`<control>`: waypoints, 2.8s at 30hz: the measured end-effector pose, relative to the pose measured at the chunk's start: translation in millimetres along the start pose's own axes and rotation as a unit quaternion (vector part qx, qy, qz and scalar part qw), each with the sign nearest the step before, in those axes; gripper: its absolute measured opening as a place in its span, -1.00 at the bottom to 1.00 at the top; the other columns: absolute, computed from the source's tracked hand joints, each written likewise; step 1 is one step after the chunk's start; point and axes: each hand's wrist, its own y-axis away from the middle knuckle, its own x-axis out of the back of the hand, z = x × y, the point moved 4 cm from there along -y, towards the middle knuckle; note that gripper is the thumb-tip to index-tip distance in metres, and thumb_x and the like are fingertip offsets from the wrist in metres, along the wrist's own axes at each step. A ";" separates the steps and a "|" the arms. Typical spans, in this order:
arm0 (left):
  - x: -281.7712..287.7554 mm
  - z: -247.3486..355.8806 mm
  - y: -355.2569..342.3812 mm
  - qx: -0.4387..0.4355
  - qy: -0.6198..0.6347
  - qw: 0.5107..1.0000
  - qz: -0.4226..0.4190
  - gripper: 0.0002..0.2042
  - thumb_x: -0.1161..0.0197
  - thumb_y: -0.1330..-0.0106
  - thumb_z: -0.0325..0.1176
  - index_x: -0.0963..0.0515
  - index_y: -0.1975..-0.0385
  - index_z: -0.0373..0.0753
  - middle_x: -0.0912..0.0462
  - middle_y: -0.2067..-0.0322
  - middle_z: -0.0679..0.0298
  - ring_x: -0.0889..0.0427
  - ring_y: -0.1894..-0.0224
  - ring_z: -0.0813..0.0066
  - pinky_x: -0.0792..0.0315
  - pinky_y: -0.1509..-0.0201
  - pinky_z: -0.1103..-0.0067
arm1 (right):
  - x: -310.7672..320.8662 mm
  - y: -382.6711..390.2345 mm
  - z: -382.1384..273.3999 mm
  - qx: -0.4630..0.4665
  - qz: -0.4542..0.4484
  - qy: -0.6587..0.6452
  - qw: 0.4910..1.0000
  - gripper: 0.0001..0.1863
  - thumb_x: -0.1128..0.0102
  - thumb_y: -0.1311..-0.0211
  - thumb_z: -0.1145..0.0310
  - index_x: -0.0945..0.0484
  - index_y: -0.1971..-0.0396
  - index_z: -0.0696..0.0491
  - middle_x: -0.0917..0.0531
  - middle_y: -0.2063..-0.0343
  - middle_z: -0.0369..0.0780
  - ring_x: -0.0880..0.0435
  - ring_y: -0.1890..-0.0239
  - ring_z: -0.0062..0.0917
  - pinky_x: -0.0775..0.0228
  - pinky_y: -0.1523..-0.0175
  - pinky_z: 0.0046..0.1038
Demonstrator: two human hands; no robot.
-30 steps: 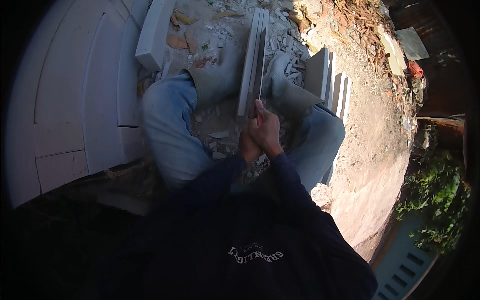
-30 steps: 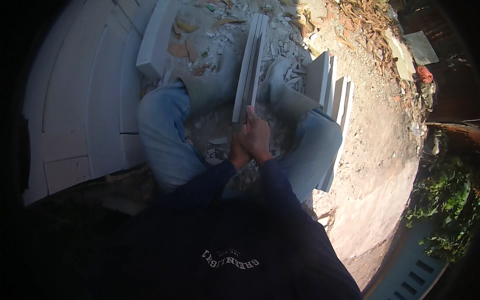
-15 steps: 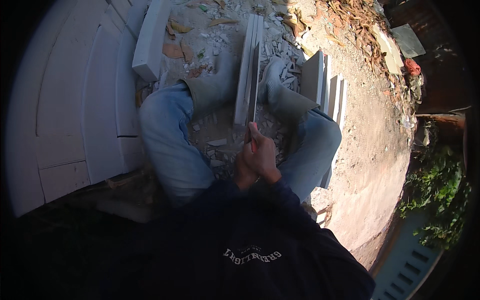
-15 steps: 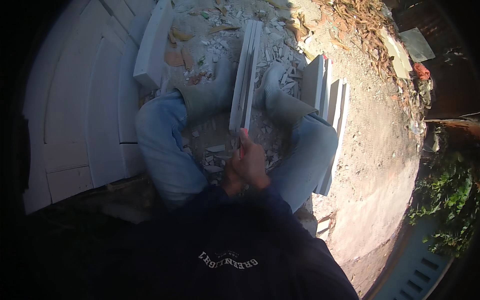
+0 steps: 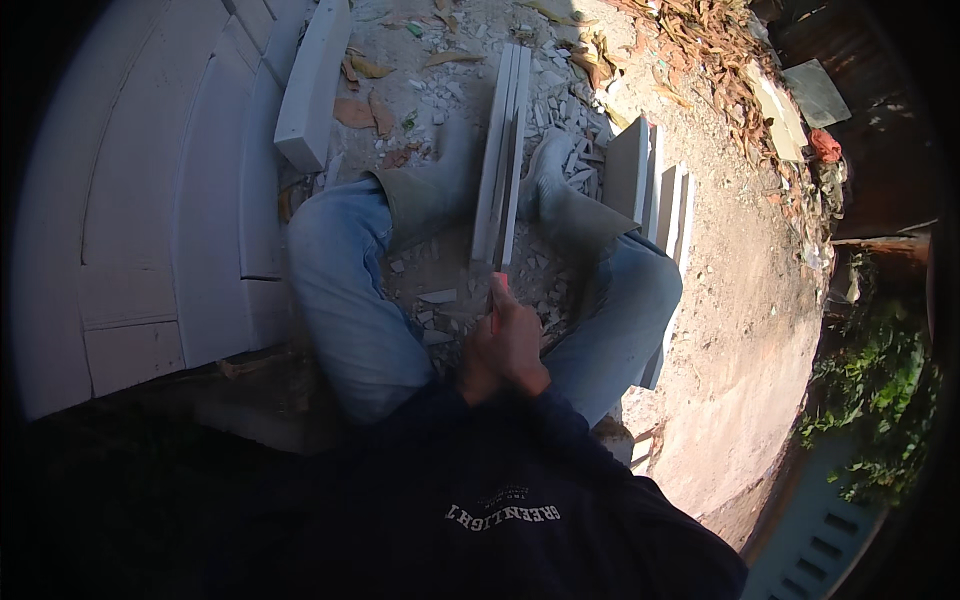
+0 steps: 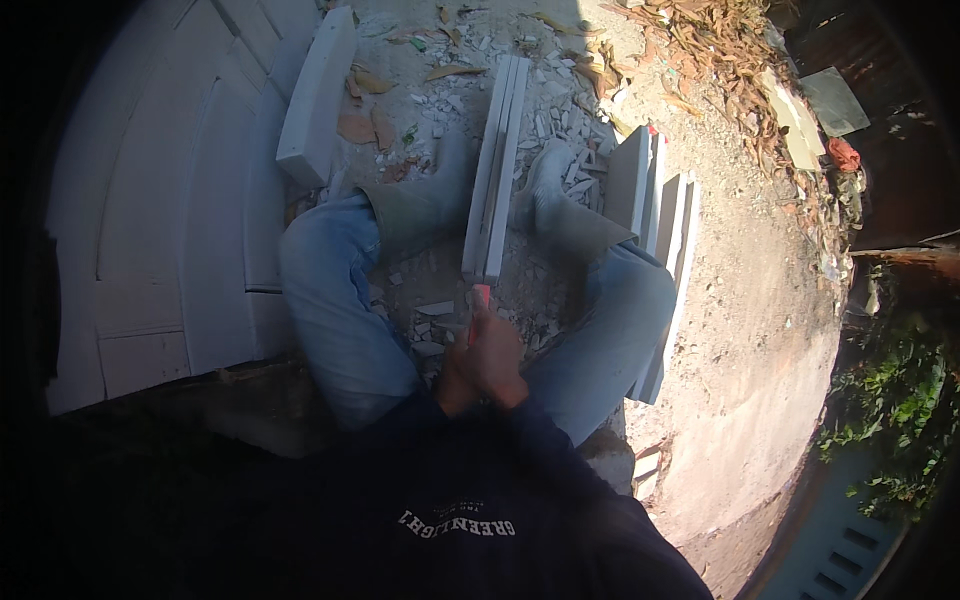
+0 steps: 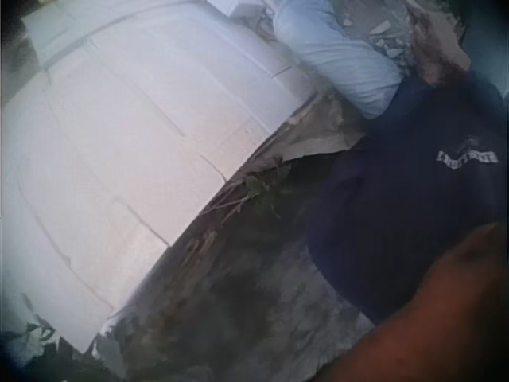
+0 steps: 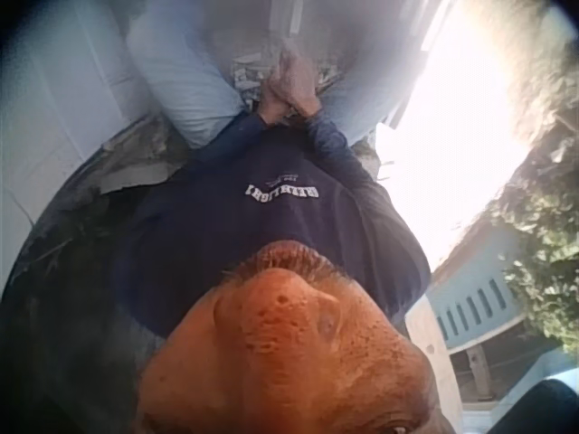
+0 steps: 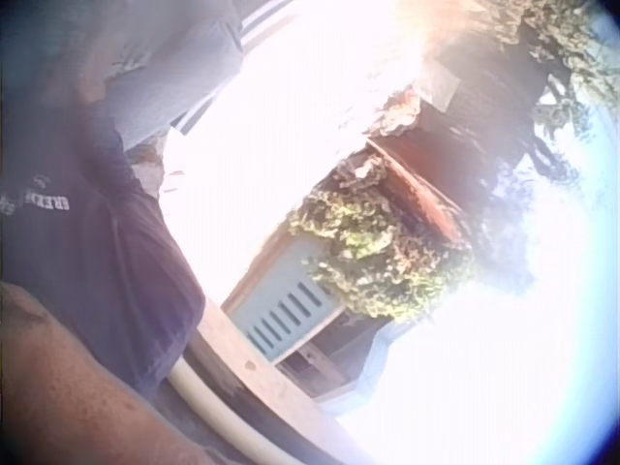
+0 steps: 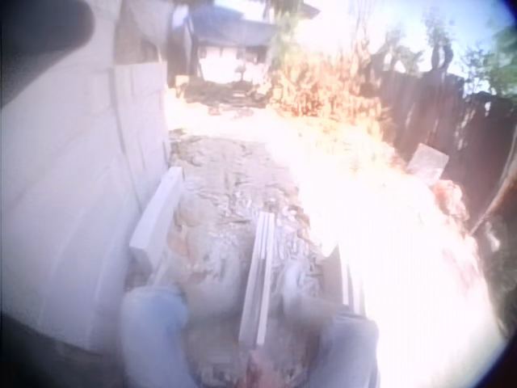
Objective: The person sits on the ground and uses a hand saw to cut a white wooden plank. They hold the plank between their legs, saw through it, and then break the cut piece apart by hand.
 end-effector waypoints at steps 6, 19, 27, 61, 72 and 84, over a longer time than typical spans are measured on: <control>-5.3 -28.5 -25.4 -0.024 0.020 0.999 0.020 -0.52 -0.37 -0.27 -0.10 -0.48 -0.06 -0.27 -0.71 0.20 -0.11 -0.69 0.03 -0.12 -0.56 0.01 0.19 | -4.4 -24.1 -18.0 0.023 -0.024 0.041 0.999 -0.33 -0.23 0.01 0.38 -0.52 -0.22 0.17 -0.66 0.44 0.15 -0.68 0.36 0.08 -0.52 0.12 -0.02; -8.4 7.8 -106.8 -0.069 -0.012 0.997 -0.031 -0.64 -0.42 -0.23 -0.24 -0.52 0.11 -0.33 -0.69 0.18 -0.11 -0.69 0.05 -0.10 -0.55 0.10 0.24 | 7.1 -97.3 6.1 -0.018 0.025 0.035 0.999 -0.39 -0.20 -0.07 0.37 -0.55 -0.20 0.21 -0.66 0.36 0.18 -0.71 0.22 0.05 -0.51 0.01 -0.11; -2.9 7.7 12.8 -0.012 0.000 0.999 -0.035 -0.56 -0.41 -0.24 -0.25 -0.53 -0.05 -0.32 -0.71 0.14 -0.13 -0.68 -0.03 -0.08 -0.55 0.02 0.27 | 0.1 16.3 15.0 -0.004 0.007 -0.031 0.999 -0.36 -0.20 -0.05 0.38 -0.52 -0.23 0.20 -0.66 0.40 0.18 -0.70 0.31 0.09 -0.53 0.09 -0.08; -12.3 -12.7 -71.6 -0.040 0.009 0.997 -0.067 -0.53 -0.45 -0.20 -0.22 -0.49 -0.02 -0.33 -0.70 0.16 -0.11 -0.66 -0.01 -0.13 -0.53 0.03 0.25 | -4.4 -59.0 10.5 0.003 0.031 0.029 0.999 -0.38 -0.17 -0.07 0.42 -0.53 -0.23 0.18 -0.69 0.31 0.16 -0.72 0.22 0.04 -0.54 0.07 -0.14; -9.9 -33.1 -45.5 -0.055 0.023 0.990 -0.130 -0.44 -0.41 -0.22 -0.16 -0.41 -0.13 -0.29 -0.69 0.18 -0.13 -0.65 0.01 -0.20 -0.53 0.05 0.18 | -14.6 -27.2 13.5 -0.034 0.036 0.013 0.999 -0.35 -0.18 -0.07 0.40 -0.51 -0.27 0.12 -0.67 0.43 0.14 -0.71 0.31 0.06 -0.53 0.12 -0.08; 5.1 -25.8 6.3 -0.078 -0.001 0.992 -0.104 -0.46 -0.41 -0.26 -0.19 -0.42 -0.17 -0.28 -0.70 0.06 -0.05 -0.67 -0.09 0.02 -0.53 -0.04 0.31 | -21.2 24.7 14.8 -0.036 -0.009 -0.041 0.998 -0.29 -0.22 -0.06 0.43 -0.43 -0.33 0.07 -0.70 0.25 0.15 -0.72 0.20 0.05 -0.53 0.04 -0.08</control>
